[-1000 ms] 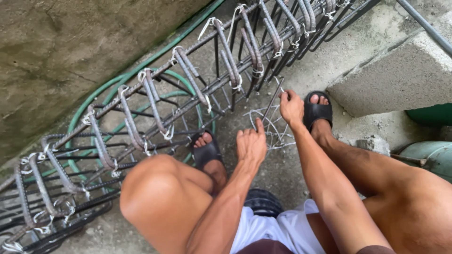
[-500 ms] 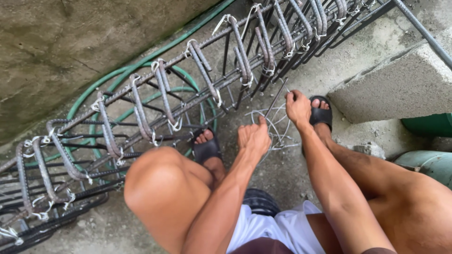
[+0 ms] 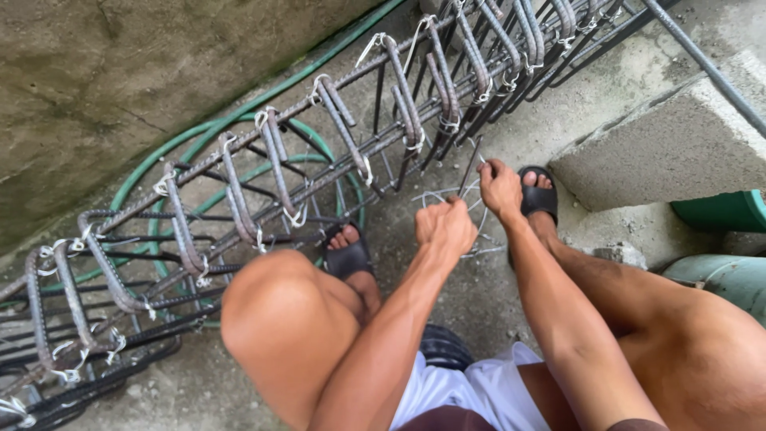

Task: Tying steel rebar intersections together using wire and a manual twisting hook tool

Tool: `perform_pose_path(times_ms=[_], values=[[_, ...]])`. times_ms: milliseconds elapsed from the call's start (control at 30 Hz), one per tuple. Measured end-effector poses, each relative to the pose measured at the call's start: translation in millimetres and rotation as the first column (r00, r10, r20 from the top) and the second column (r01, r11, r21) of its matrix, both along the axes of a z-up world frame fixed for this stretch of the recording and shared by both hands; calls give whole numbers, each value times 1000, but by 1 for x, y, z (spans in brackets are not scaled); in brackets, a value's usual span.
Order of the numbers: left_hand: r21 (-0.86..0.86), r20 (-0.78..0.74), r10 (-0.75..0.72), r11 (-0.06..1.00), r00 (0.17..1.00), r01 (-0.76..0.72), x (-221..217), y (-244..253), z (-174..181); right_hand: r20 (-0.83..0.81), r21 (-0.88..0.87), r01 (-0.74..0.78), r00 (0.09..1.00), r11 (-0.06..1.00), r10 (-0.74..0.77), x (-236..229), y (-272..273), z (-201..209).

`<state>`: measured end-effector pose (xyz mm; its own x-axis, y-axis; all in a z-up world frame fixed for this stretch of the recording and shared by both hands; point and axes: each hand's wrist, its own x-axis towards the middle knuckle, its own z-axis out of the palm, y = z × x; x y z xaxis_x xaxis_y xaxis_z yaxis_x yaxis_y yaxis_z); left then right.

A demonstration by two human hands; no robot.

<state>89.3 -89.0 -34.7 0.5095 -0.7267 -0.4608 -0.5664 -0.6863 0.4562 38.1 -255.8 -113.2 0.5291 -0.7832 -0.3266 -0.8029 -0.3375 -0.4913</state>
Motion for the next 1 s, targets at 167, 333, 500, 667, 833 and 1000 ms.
perform_pose_path(times_ms=[167, 333, 500, 667, 833, 1000], values=[[-7, -128, 101, 995, 987, -103, 7, -1, 73, -48, 17, 2, 999, 1000, -2, 0, -3, -6], [47, -243, 162, 987, 956, -155, 21, -13, 85, -74, 16, -10, 997, 1000, 11, 2, -9, -11], [101, -456, 308, 950, 835, -296, 25, 1, 69, -56, 19, -51, 997, 999, 52, -10, -13, -41], [32, -256, 154, 988, 954, -151, -3, 31, 31, 28, -12, 81, 996, 997, -80, 0, 3, -36], [11, -278, 170, 985, 945, -174, -2, 46, 49, 123, -51, 161, 980, 986, -154, 12, 18, -16], [-85, -480, 330, 905, 813, -417, -23, 29, -22, 166, -85, 201, 969, 976, -185, 10, 20, -13]])
